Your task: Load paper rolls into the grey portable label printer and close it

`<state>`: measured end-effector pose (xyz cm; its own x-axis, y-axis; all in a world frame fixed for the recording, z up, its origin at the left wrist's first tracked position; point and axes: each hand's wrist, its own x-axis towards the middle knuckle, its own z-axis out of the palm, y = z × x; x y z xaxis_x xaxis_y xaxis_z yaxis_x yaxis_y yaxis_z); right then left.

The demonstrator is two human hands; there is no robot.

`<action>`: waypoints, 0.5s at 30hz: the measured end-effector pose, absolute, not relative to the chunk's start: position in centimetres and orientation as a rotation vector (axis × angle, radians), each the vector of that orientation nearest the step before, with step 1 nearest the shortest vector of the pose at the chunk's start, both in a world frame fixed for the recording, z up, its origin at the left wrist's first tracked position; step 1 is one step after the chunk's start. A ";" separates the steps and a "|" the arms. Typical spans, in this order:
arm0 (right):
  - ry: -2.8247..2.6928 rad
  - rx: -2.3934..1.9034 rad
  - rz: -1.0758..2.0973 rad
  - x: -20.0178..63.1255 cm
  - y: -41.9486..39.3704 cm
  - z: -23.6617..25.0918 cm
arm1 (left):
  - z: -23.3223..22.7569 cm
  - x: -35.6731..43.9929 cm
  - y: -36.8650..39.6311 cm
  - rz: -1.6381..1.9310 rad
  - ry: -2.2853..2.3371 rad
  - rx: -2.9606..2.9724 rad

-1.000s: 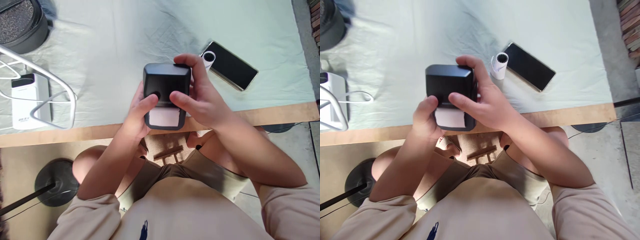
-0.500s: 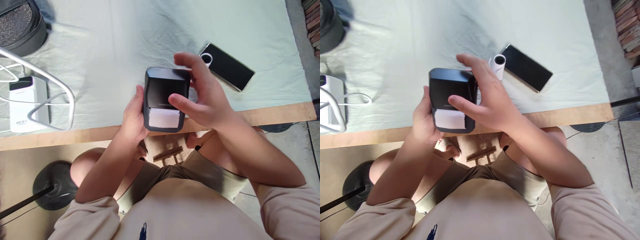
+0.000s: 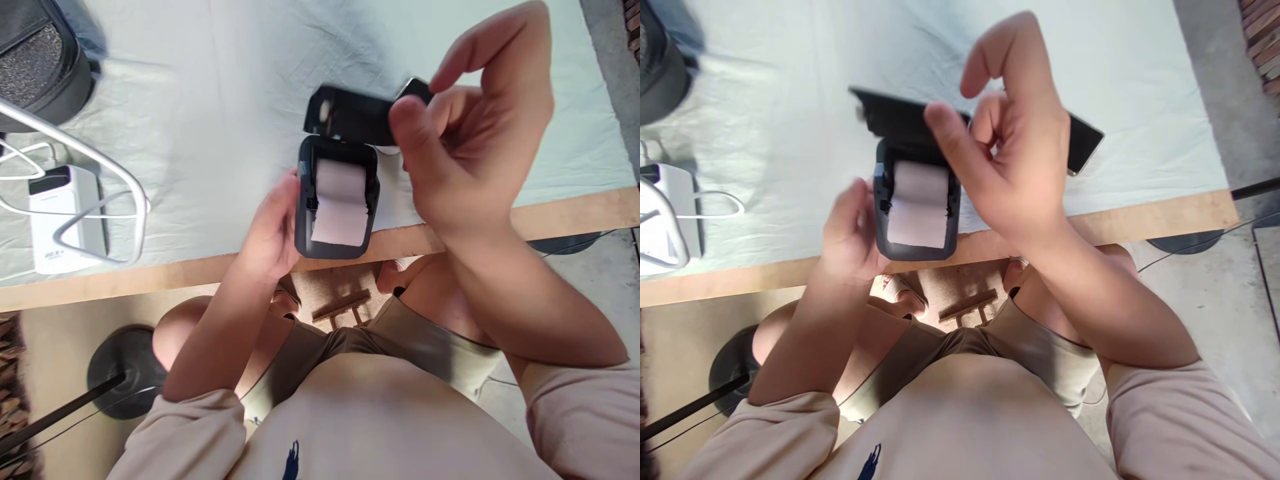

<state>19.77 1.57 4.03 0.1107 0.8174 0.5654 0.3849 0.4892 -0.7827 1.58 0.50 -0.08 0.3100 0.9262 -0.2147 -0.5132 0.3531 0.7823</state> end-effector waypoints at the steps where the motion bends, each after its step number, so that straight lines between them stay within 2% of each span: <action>1: -1.480 -1.074 0.413 19.8 1.6 4.1 | -0.2 1.5 0.5 1.045 0.728 0.685; 10: -2.181 -1.364 0.409 20.8 1.4 3.9 | -0.3 1.6 0.3 1.050 0.717 0.708; 15: -2.241 -1.618 0.292 20.0 1.1 3.8 | -0.2 1.7 0.1 1.034 0.719 0.734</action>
<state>19.96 1.13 3.78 -0.2792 0.9456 0.1670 0.8711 0.3226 -0.3704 1.69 0.05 -0.24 0.3383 0.9250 -0.1732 -0.4843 0.3289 0.8107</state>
